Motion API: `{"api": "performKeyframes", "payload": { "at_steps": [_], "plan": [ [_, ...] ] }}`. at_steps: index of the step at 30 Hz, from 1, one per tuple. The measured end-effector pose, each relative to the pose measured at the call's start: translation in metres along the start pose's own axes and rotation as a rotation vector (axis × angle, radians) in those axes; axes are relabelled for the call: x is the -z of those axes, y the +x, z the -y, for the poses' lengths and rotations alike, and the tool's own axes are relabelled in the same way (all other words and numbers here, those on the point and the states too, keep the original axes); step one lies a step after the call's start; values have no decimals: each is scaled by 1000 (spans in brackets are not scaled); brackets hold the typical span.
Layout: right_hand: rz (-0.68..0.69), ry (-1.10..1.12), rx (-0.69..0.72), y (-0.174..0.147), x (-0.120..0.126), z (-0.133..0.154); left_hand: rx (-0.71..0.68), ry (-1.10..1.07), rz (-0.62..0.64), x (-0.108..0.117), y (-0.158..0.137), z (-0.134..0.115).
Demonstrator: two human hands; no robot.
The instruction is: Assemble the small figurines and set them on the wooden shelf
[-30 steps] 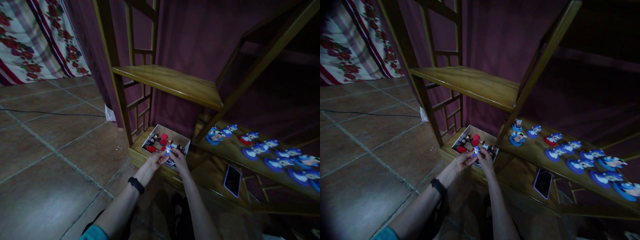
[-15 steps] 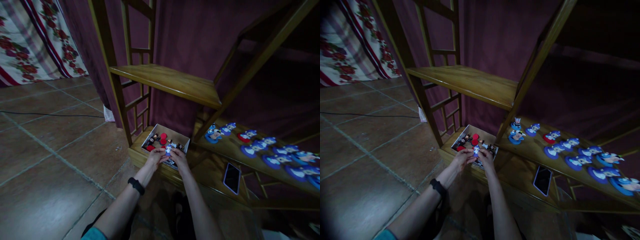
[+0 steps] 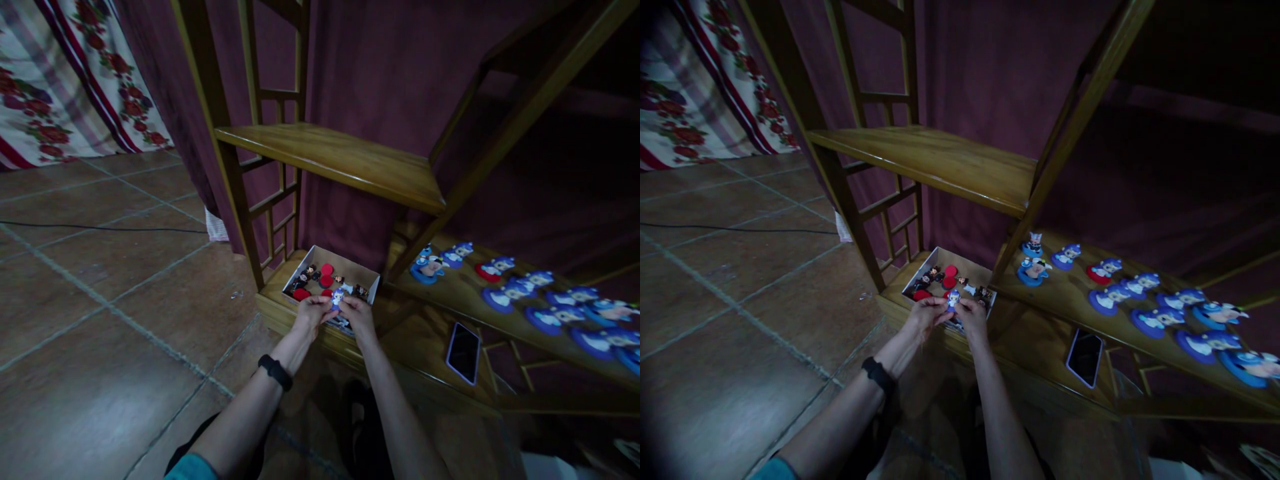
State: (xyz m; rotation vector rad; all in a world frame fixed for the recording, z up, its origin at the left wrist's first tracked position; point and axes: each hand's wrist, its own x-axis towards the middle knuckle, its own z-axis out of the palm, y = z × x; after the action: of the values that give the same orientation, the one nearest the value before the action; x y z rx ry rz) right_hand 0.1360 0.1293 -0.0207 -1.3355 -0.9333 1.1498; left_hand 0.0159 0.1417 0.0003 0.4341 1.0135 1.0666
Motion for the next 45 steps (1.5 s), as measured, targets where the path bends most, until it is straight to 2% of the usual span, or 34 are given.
{"api": "performKeyframes", "payload": {
  "at_steps": [5, 12, 17, 23, 31, 37, 45],
  "plan": [
    [2, -20, 23, 1, -4, 0, 45, -9, 12, 1, 2, -2],
    [-19, 304, -79, -6, -6, 15, 142, -58, 98, 3, 7, -11],
    [-49, 278, -78, -6, -6, 16, 164, -38, 109, 3, 8, -11],
    [-92, 288, -111, -3, -7, 15, 101, -22, 99, 2, 5, -10],
    [-121, 301, -58, -14, -13, 17, 59, -32, 91, 4, 1, -9],
    [-71, 254, -16, -26, -17, 21, 55, -44, 136, 7, -8, -9],
    [10, 138, 60, -61, -5, 18, -156, 122, 71, 10, -43, 3]
  ]
}}
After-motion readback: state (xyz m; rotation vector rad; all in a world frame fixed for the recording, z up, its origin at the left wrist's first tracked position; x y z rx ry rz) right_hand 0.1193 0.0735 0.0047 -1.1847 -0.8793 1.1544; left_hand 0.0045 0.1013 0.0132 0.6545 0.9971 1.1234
